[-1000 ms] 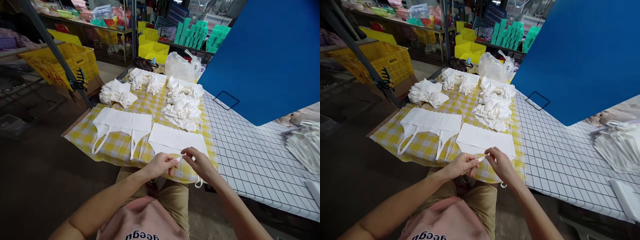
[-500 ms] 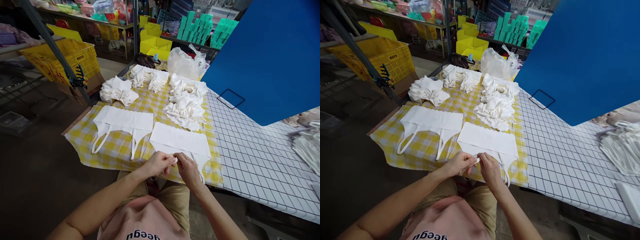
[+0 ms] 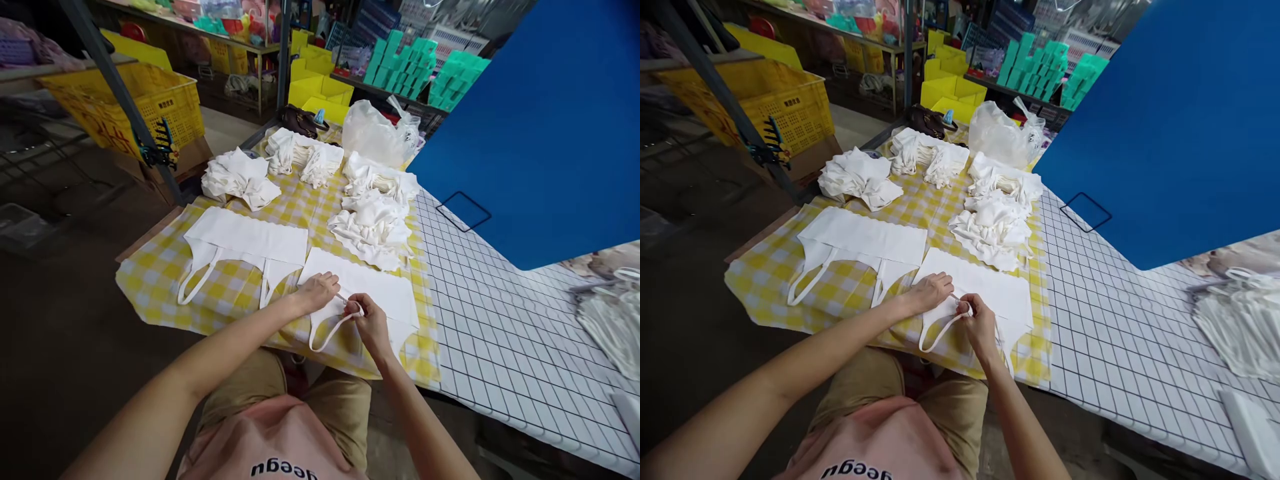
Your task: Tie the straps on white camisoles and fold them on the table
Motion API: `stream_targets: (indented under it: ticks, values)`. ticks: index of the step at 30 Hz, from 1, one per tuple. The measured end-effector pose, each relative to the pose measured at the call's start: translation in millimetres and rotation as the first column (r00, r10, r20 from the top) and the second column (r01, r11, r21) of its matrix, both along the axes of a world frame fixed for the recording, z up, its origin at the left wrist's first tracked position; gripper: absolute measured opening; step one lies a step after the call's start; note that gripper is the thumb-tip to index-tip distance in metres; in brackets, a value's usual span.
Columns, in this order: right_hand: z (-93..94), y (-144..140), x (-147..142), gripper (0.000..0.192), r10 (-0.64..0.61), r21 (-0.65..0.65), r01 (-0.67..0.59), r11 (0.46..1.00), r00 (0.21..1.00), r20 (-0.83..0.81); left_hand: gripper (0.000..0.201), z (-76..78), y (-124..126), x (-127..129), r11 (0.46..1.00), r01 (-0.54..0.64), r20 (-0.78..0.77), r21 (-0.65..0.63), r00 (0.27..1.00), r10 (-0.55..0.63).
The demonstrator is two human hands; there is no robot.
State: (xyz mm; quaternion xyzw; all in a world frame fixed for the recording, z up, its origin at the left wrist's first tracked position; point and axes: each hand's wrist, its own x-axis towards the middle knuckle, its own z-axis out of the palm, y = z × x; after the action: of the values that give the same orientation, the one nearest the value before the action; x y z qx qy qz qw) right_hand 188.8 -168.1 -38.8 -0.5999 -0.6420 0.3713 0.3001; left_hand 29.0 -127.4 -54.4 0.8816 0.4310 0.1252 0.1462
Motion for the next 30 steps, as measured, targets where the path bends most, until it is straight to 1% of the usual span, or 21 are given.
stream_targets:
  ticks: [2,4,7,10,14,19,22,26,30]
  values:
    - [-4.3,8.1,1.4,0.021,0.030,-0.009,-0.030,1.000,0.999,0.026,0.026,-1.9,2.5,-1.3,1.000,-0.018,0.029,0.009,0.999,0.017]
    - [-6.2,15.4,1.1,0.023,0.046,-0.012,-0.045,0.999,0.997,0.068,0.022,-3.9,5.2,-3.5,0.998,-0.056,0.063,-0.006,0.996,0.056]
    - [-4.1,24.8,-3.0,0.024,0.069,-0.004,-0.069,0.998,0.984,0.164,0.013,-7.8,10.2,-6.6,0.989,-0.117,0.125,-0.086,0.984,0.127]
    - [-0.8,32.9,-8.4,0.022,0.123,0.045,-0.142,0.989,0.947,0.298,0.013,-11.8,14.8,-8.2,0.980,-0.133,0.174,-0.144,0.972,0.158]
    - [-3.3,41.7,-11.2,0.021,0.158,0.108,-0.224,0.969,0.890,0.427,0.016,-11.9,17.4,-8.8,0.980,-0.117,0.188,-0.163,0.971,0.147]
    - [-7.8,47.3,-9.9,0.026,0.197,0.137,-0.317,0.938,0.816,0.544,0.017,-4.7,17.8,-9.4,0.983,-0.102,0.152,-0.150,0.981,0.124]
    - [-4.6,49.1,-10.9,0.029,0.233,0.115,-0.369,0.922,0.768,0.596,0.019,-1.6,18.5,-10.5,0.986,-0.082,0.133,-0.148,0.986,0.102]
    - [2.4,51.9,-14.0,0.030,0.262,0.071,-0.399,0.914,0.715,0.648,0.020,1.0,19.1,-12.1,0.988,-0.061,0.126,-0.141,0.989,0.079]
    - [6.7,53.6,-17.3,0.030,0.295,0.040,-0.426,0.904,0.687,0.664,0.019,2.2,19.8,-12.5,0.989,-0.051,0.109,-0.135,0.992,0.066]
